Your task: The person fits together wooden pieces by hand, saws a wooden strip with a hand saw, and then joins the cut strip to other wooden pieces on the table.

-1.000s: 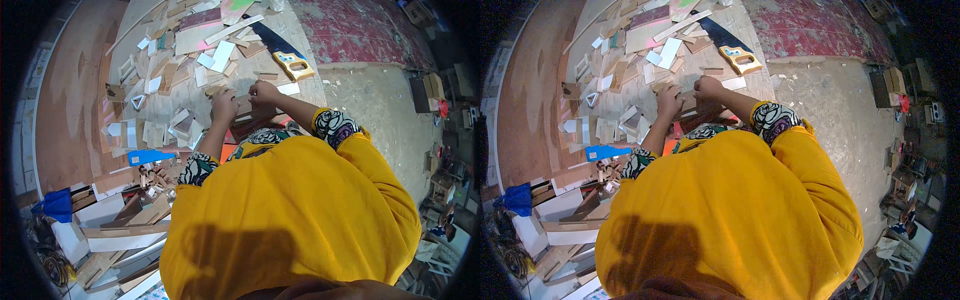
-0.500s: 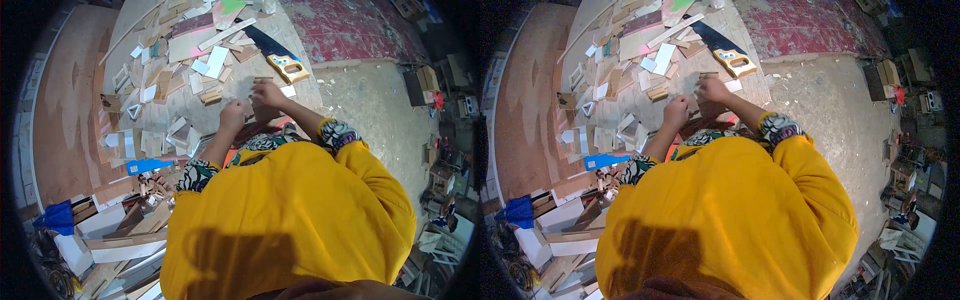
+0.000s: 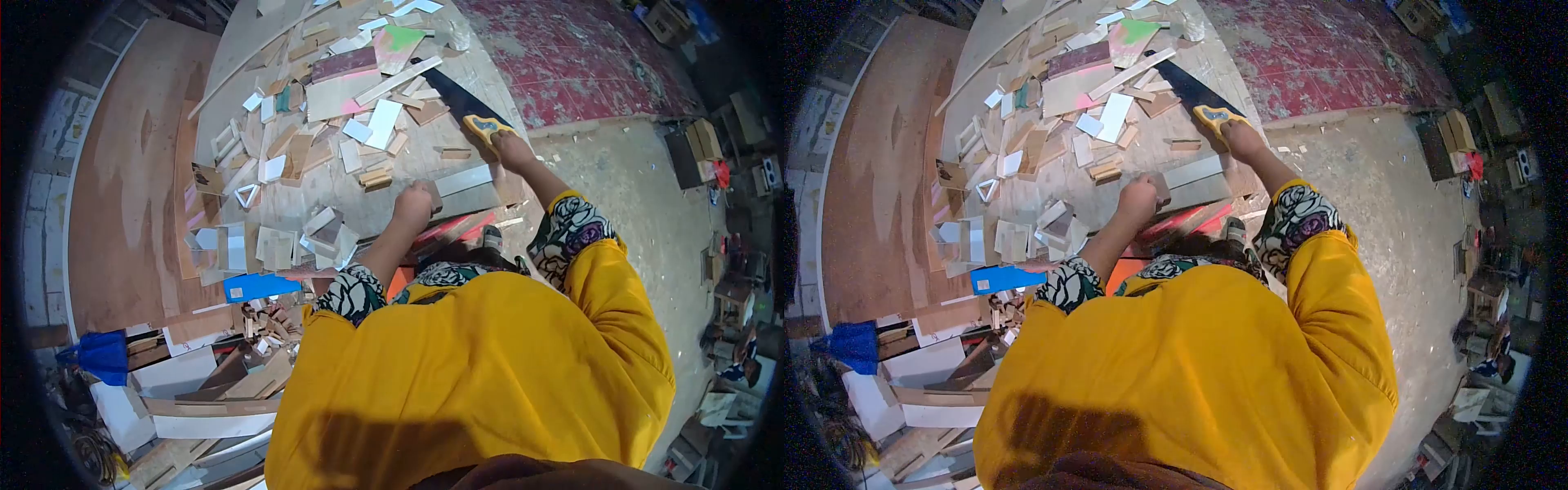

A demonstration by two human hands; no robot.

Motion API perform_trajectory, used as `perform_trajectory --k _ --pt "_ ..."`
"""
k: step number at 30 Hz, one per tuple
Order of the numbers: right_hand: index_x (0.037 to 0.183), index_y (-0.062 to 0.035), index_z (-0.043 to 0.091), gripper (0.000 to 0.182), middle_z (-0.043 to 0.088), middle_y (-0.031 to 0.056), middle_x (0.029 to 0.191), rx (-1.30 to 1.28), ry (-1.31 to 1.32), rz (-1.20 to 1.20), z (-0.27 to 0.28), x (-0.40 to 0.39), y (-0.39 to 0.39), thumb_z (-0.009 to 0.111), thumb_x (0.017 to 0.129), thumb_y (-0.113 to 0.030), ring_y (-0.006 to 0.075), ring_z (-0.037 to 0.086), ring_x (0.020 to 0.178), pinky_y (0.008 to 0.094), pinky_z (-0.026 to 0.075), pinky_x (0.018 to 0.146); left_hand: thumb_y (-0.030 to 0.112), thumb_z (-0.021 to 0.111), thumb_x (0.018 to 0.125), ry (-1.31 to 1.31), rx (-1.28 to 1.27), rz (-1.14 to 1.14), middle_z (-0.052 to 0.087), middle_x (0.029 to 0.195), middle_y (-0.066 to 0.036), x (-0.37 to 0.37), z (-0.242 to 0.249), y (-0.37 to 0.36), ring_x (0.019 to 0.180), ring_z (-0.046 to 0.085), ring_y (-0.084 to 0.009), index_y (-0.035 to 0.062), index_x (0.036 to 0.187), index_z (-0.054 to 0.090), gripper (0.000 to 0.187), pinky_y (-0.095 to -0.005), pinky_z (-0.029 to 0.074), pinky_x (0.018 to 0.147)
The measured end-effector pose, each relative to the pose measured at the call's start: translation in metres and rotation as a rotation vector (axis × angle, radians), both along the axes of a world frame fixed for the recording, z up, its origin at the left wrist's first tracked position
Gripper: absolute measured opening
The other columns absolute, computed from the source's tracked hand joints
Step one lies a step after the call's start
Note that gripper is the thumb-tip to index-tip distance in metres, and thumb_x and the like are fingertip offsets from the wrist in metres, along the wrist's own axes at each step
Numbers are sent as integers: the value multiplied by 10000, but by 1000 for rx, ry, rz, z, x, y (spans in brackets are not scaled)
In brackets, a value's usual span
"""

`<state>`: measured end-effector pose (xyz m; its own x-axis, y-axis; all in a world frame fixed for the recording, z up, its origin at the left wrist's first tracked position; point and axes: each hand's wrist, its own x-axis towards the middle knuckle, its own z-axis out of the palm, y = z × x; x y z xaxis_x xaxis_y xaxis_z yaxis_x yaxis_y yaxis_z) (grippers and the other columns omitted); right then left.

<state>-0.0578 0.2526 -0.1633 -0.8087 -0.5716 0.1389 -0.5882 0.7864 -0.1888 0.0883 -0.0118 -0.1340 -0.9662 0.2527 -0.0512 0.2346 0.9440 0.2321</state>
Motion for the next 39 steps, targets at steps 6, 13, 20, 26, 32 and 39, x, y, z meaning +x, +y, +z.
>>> perform_trajectory --k 6,13,20,26,32,39 --pt "901 -29 549 188 576 181 837 -635 -102 -245 41 83 3 600 755 -137 328 571 790 386 443 709 158 655 691 39 61 22 575 942 -167 2 -7 -2 851 586 -323 4 900 589 268 -397 487 741" --pt "857 -15 537 218 491 17 733 -1117 -479 -546 37 272 -5 647 807 -196 130 459 685 278 393 626 190 653 721 45 45 3 560 1007 -150 6 0 -1 850 595 -313 14 992 577 331 -396 491 736" --pt "817 -22 548 248 492 17 661 -1261 -452 -616 31 284 -8 624 823 -258 87 450 631 251 377 574 232 634 764 4 -88 -24 553 1028 -150 8 10 2 845 598 -325 35 1138 546 432 -401 502 719" --pt "798 -15 556 246 487 8 654 -1191 -355 -607 67 268 9 634 816 -248 90 450 620 256 378 568 213 622 770 62 -125 -25 552 1056 -150 8 -4 3 873 595 -318 45 1158 533 432 -403 502 727" --pt "795 -7 559 253 502 57 649 -920 -328 -554 101 319 16 659 796 -239 131 474 611 285 391 573 205 621 768 113 -47 33 554 1075 -158 6 -16 2 967 564 -309 0 1061 585 359 -390 469 817" --pt "796 -5 572 252 502 66 628 -923 -425 -489 116 317 -3 661 795 -241 134 471 592 291 388 559 161 630 743 95 -35 38 571 1010 -162 7 -15 0 954 557 -324 4 933 611 248 -396 478 794"
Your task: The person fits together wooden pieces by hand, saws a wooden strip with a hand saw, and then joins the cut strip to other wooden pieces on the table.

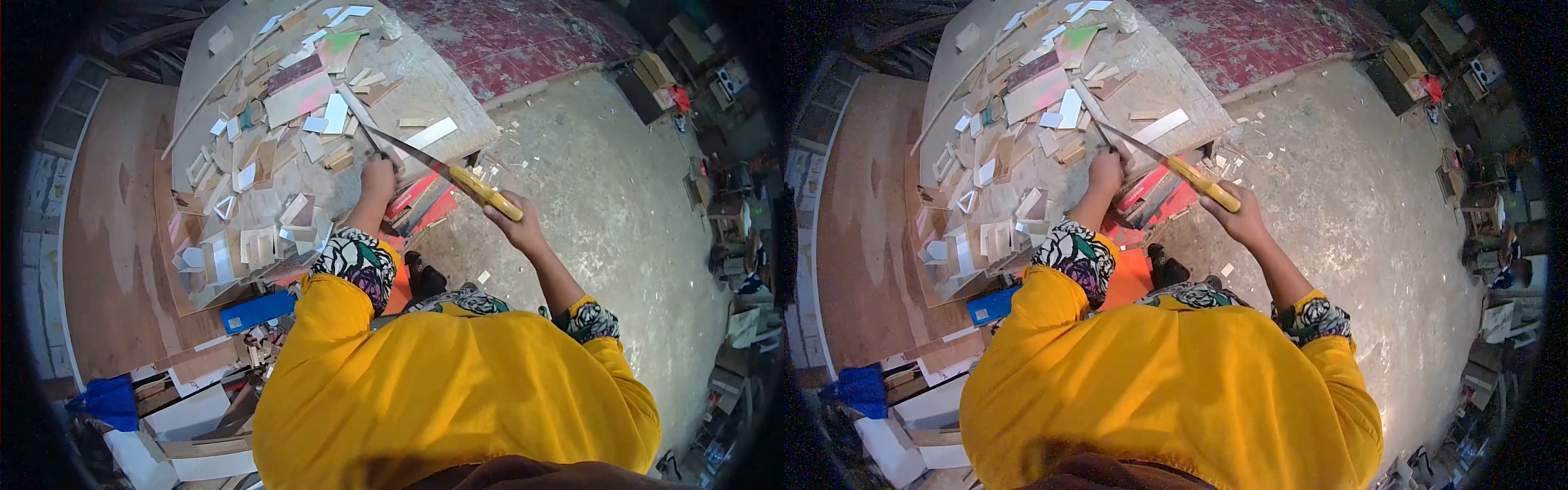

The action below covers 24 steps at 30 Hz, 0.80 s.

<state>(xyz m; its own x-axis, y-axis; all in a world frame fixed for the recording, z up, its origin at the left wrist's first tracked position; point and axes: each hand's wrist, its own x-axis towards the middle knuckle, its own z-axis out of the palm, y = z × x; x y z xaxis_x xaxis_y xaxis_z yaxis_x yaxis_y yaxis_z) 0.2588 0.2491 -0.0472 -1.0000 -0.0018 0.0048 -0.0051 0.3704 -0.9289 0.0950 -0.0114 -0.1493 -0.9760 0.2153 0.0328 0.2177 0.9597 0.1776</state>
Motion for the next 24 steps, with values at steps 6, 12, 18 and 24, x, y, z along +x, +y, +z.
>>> perform_trajectory --k 6,12,18,24 --pt "817 -8 584 241 497 17 630 -83 3 -57 -14 -7 -9 657 800 -238 87 440 601 269 380 551 144 617 736 30 -12 -39 565 1011 -155 2 3 -2 939 569 -307 14 966 604 265 -385 490 780" --pt "791 -17 581 211 476 -5 635 -178 -87 -167 -48 40 -17 652 804 -215 75 430 613 251 360 547 175 649 733 -73 -28 -4 566 1001 -153 0 14 -1 937 578 -295 27 1094 536 407 -372 495 770" --pt "720 -24 515 207 414 -6 603 -274 -126 -85 -60 70 -15 635 805 -170 90 389 591 266 339 533 246 654 757 17 -26 -45 554 998 -155 -2 5 -2 859 603 -320 37 996 593 324 -399 499 732" --pt "688 -31 467 236 415 39 578 -243 -121 24 -79 82 -24 628 808 -155 109 389 565 286 339 513 217 671 739 -73 -139 -54 556 988 -156 -5 21 2 865 607 -308 14 1015 572 356 -373 510 727"
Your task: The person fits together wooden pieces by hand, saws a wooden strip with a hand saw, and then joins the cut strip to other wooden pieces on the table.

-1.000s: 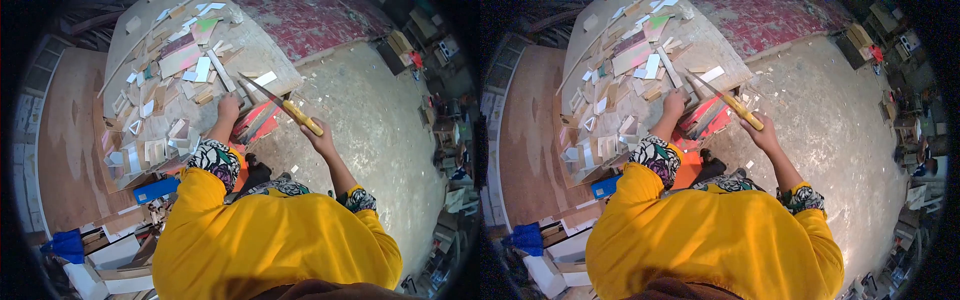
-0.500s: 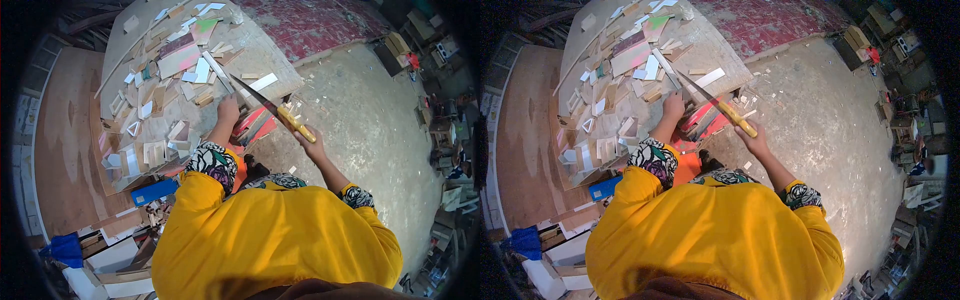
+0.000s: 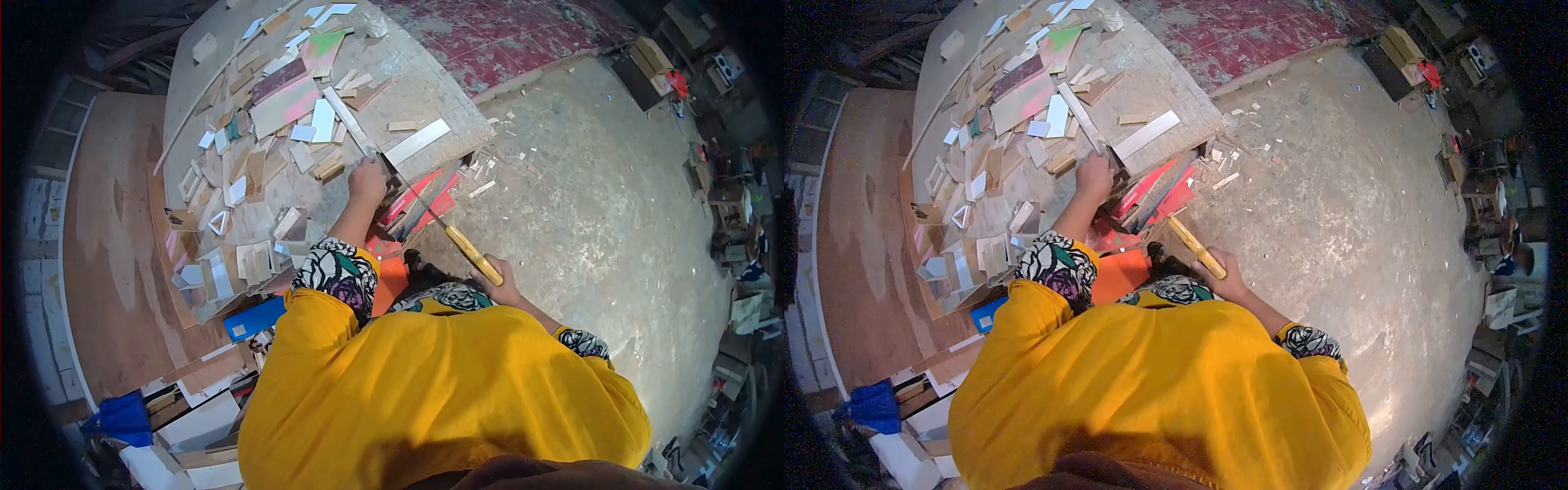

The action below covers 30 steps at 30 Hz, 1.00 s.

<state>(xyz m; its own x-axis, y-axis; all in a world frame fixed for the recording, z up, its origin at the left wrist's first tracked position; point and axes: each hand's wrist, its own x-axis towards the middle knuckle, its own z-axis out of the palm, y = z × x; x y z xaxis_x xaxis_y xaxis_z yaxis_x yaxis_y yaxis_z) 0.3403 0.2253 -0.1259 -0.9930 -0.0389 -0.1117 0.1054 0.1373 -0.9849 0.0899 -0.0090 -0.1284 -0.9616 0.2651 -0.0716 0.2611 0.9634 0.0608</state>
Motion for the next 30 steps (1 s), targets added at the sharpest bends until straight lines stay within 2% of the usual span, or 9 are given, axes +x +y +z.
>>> perform_trajectory --k 6,8,9,12,16,21,26,28,30 --pt "704 -24 484 237 460 57 586 13 5 7 -2 3 -6 643 807 -166 124 429 557 300 353 513 247 646 766 -24 -113 -50 549 1002 -147 -5 3 0 856 607 -296 23 1017 583 343 -386 511 721" --pt "710 -19 489 251 473 83 589 104 85 6 0 3 -8 653 802 -185 162 457 539 318 361 511 210 654 748 20 -121 -75 548 1001 -150 -4 3 1 818 623 -295 5 989 589 323 -362 521 688" --pt "705 -19 476 267 463 104 581 -13 -36 -14 11 1 -9 654 800 -194 212 467 525 337 363 511 210 654 748 12 -121 -80 548 1001 -150 -4 5 2 818 623 -295 5 989 589 323 -362 521 688" --pt "692 -26 460 264 452 95 556 126 80 3 -3 -8 -7 643 806 -179 217 453 490 328 360 492 229 647 751 -15 -157 -82 542 1004 -146 -4 3 4 814 625 -290 6 1004 586 343 -355 524 679" --pt "681 -30 456 272 476 95 565 71 16 49 -3 -6 -1 636 809 -188 188 477 504 318 379 501 243 647 747 2 -173 -78 540 998 -144 -7 3 2 803 628 -287 -12 996 576 364 -354 527 671" --pt "775 -14 531 224 511 119 614 147 121 21 -12 -32 -5 633 808 -210 198 517 559 324 394 531 208 640 751 -23 -194 -64 544 990 -154 -7 6 6 807 627 -303 -5 980 582 318 -375 526 670" --pt "775 -18 538 215 490 115 614 99 101 26 -31 -51 -17 630 809 -209 186 498 567 322 389 536 180 639 741 14 -141 -57 543 995 -156 -7 2 3 797 626 -312 -5 934 600 270 -391 522 673" --pt "744 -25 526 211 482 98 608 88 219 41 -33 -37 -8 629 810 -197 189 480 558 322 386 538 169 637 737 39 -135 -49 542 999 -157 -5 3 2 792 626 -314 -7 918 605 255 -394 521 673" --pt "760 -29 547 194 501 96 622 36 111 51 -28 -33 -2 636 802 -196 206 491 569 331 394 555 163 634 739 33 -62 -44 540 1001 -155 -3 5 3 783 628 -314 -12 914 610 249 -396 521 670"
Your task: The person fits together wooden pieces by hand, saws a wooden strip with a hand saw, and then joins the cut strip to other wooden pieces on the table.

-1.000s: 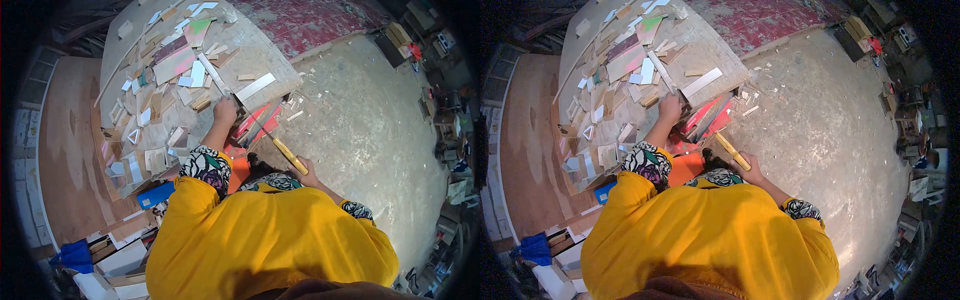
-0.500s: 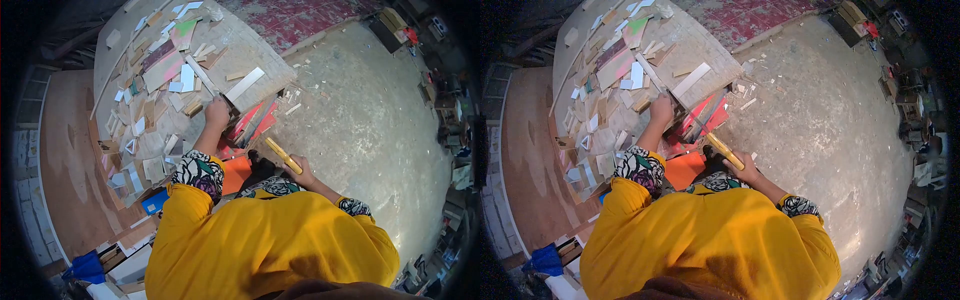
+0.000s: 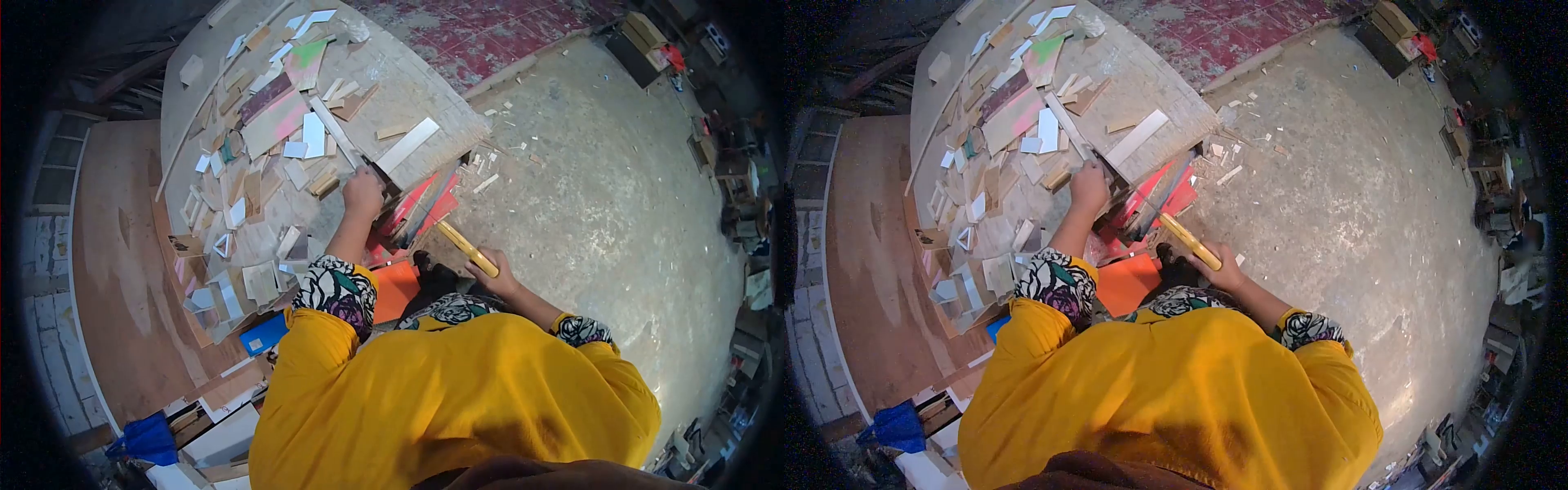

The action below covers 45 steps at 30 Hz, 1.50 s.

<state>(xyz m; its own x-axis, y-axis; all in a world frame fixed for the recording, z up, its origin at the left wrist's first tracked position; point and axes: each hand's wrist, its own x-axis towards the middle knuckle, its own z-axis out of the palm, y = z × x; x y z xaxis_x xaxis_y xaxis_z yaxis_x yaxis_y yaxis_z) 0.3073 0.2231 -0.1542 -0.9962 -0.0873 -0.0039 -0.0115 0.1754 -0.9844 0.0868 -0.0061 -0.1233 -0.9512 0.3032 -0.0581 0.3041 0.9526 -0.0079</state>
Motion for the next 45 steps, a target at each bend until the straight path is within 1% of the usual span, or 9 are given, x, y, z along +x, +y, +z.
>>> perform_trajectory --k 4,7,9,12,21,24,35,42,45 --pt "830 -11 580 212 521 110 659 57 -62 -37 -9 -30 -15 642 802 -211 188 508 601 331 407 585 203 658 733 -18 -59 -14 537 977 -148 -1 -1 2 770 625 -307 -11 986 592 337 -385 521 666" --pt "867 -18 592 235 544 65 676 -102 5 -168 -11 -52 -27 659 795 -232 136 506 604 288 414 570 213 651 735 -6 -56 -7 536 968 -145 2 2 2 764 626 -303 -4 1017 575 365 -382 521 662" --pt "894 -37 601 241 559 10 700 -414 -308 -256 -7 -47 -14 667 792 -246 86 499 600 237 412 546 222 645 738 -6 -44 -7 535 969 -143 3 6 0 766 625 -301 -2 1025 570 372 -381 520 662" --pt "883 -46 600 212 538 -30 697 -350 -233 -278 2 -31 12 659 802 -232 52 485 590 206 398 520 247 629 745 -4 -4 -6 535 976 -145 3 0 -1 775 626 -299 2 1029 564 381 -380 520 663" --pt "856 -14 583 196 506 -7 698 -226 -164 -175 14 -14 5 644 812 -195 78 457 664 239 383 602 286 649 763 -41 -39 2 533 997 -146 0 2 0 794 616 -316 25 1086 565 423 -393 513 654" --pt "764 -21 543 219 472 -9 643 -210 -129 -145 12 -9 -2 636 809 -214 84 436 593 239 361 536 238 652 742 -31 -27 5 525 1017 -161 1 5 2 803 622 -312 -13 1072 564 423 -382 518 683" --pt "800 -22 567 224 512 56 654 -25 52 -59 1 -46 -15 633 819 -235 123 486 618 294 408 579 208 634 751 -40 -61 15 529 1001 -150 2 8 5 816 619 -314 5 926 608 269 -394 518 685" --pt "805 -36 575 183 516 34 651 17 -18 -26 5 -67 -6 649 804 -203 105 484 625 277 405 577 255 647 741 -50 -50 35 534 984 -151 -4 5 5 816 617 -310 -6 986 567 367 -392 517 687" --pt "733 -32 520 194 449 21 606 -229 -65 -77 1 -72 -3 635 809 -168 92 425 574 272 349 519 277 656 732 -10 -31 48 545 968 -143 -5 3 8 801 618 -308 -7 974 574 382 -399 517 680"
